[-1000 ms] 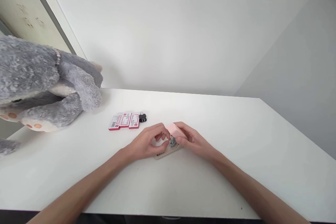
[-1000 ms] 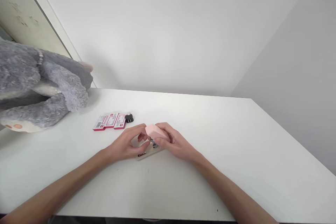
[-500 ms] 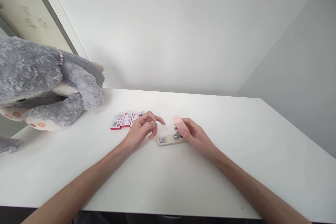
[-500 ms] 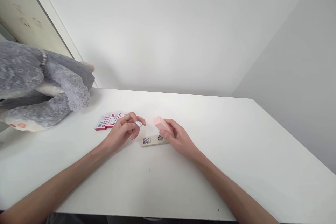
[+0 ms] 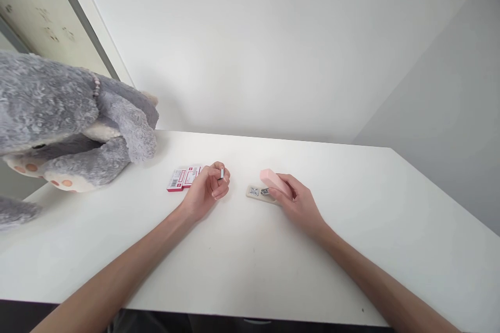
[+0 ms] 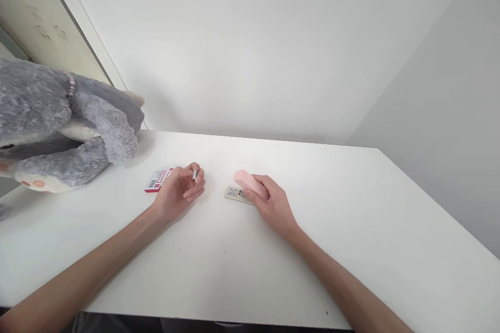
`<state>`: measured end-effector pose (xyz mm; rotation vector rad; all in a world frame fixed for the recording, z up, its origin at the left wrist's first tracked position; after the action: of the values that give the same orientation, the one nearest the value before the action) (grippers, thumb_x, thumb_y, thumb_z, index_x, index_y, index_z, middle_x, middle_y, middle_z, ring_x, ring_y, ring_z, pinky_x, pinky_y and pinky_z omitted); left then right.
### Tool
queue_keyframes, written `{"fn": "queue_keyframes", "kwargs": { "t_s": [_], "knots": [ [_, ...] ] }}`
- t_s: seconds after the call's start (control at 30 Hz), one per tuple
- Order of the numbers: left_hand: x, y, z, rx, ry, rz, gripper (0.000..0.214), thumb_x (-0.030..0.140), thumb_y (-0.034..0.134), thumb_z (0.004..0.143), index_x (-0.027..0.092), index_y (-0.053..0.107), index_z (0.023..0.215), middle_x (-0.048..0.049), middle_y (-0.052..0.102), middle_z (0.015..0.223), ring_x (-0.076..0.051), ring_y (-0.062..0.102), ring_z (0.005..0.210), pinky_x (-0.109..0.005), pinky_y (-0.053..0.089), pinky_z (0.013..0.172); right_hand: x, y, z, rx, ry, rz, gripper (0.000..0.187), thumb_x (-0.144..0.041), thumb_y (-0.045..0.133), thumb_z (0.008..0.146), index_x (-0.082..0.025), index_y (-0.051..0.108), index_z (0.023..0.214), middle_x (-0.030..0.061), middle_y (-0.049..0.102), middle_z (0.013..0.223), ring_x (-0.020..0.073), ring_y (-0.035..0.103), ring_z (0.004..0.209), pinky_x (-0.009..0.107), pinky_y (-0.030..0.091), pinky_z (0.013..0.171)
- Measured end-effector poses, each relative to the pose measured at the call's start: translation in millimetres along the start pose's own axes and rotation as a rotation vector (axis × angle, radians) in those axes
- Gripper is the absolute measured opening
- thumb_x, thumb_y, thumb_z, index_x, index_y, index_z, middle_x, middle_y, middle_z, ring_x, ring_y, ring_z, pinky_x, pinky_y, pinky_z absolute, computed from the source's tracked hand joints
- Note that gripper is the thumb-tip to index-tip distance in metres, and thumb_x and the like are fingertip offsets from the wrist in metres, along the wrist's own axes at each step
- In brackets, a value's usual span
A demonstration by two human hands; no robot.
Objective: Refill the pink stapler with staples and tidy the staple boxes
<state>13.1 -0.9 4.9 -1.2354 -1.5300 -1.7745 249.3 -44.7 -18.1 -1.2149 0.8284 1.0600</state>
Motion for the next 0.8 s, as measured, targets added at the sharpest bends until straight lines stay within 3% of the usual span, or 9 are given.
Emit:
{"fn": "queue_keyframes", "kwargs": {
  "t_s": [0.3, 0.43, 0.53, 0.6, 0.67, 0.73, 0.8],
  "knots": [
    [-4, -0.7, 1, 0.006, -0.040, 0.036, 0.013, 0.022, 0.064, 0.077, 0.019, 0.054, 0.085, 0.0049, 0.059, 0.072, -0.003, 0.031, 0.040, -0.021, 0.028, 0.043, -2, -3, -1, 0.030, 0.029, -0.064, 0.031, -0.051, 0.066, 0.095, -0.028, 0.070, 0.114, 0.0036, 0.074, 0.111, 0.0255, 0.066, 0.097, 0.038, 0.052, 0.084],
    [-7, 2.5, -2, -0.022, -0.073, 0.130, 0.017, 0.026, 0.069, 0.080, 0.019, 0.056, 0.089, 0.0045, 0.060, 0.070, -0.002, 0.032, 0.041, -0.021, 0.026, 0.046, -4, -2, 0, 0.037, -0.021, -0.114, 0.028, -0.050, 0.065, 0.095, -0.027, 0.071, 0.110, 0.0045, 0.074, 0.111, 0.0259, 0.067, 0.098, 0.039, 0.053, 0.087],
    [-11, 9.2, -5, -0.086, -0.079, 0.268, 0.020, 0.034, 0.073, 0.087, 0.020, 0.062, 0.095, 0.0041, 0.058, 0.061, -0.008, 0.045, 0.049, -0.022, 0.030, 0.050, -1, 2, 1, 0.006, -0.078, -0.178, 0.034, -0.049, 0.059, 0.100, -0.030, 0.070, 0.126, 0.0062, 0.072, 0.125, 0.0282, 0.067, 0.111, 0.043, 0.053, 0.096],
    [-13, 14.1, -7, -0.151, -0.064, 0.382, 0.023, 0.039, 0.073, 0.091, 0.020, 0.065, 0.101, 0.0045, 0.053, 0.052, -0.014, 0.057, 0.060, -0.023, 0.036, 0.055, 4, 6, 1, -0.040, -0.106, -0.213, 0.045, -0.048, 0.053, 0.104, -0.034, 0.058, 0.146, 0.0069, 0.066, 0.140, 0.0298, 0.063, 0.126, 0.047, 0.050, 0.105],
    [-16, 16.3, -8, -0.200, -0.069, 0.485, 0.028, 0.043, 0.074, 0.093, 0.021, 0.065, 0.108, 0.0029, 0.059, 0.055, -0.016, 0.063, 0.065, -0.024, 0.042, 0.059, 6, 10, 0, -0.118, -0.140, -0.218, 0.058, -0.047, 0.049, 0.106, -0.036, 0.039, 0.162, 0.0073, 0.055, 0.156, 0.0304, 0.054, 0.141, 0.051, 0.046, 0.114],
    [-19, 15.7, -8, -0.218, -0.098, 0.555, 0.034, 0.046, 0.075, 0.091, 0.022, 0.063, 0.111, -0.0015, 0.073, 0.073, -0.013, 0.063, 0.058, -0.025, 0.045, 0.058, 3, 14, -2, -0.200, -0.193, -0.191, 0.068, -0.046, 0.050, 0.106, -0.036, 0.023, 0.168, 0.0071, 0.042, 0.167, 0.0295, 0.042, 0.152, 0.052, 0.041, 0.121],
    [-21, 14.6, -9, -0.217, -0.120, 0.602, 0.037, 0.048, 0.076, 0.090, 0.023, 0.061, 0.113, -0.0047, 0.079, 0.090, -0.011, 0.061, 0.050, -0.025, 0.045, 0.055, -5, 15, -6, -0.228, -0.273, -0.161, 0.075, -0.046, 0.056, 0.104, -0.037, 0.020, 0.169, 0.0066, 0.034, 0.172, 0.0293, 0.035, 0.157, 0.052, 0.038, 0.124]
  ]
}}
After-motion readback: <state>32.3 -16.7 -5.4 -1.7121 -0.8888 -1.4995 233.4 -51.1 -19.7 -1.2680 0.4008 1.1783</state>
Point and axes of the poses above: each hand's wrist, its own z-axis towards the middle knuckle, its own y-axis out of the palm, x = y × z, the point moved 5 cm from there along z, towards the middle knuckle
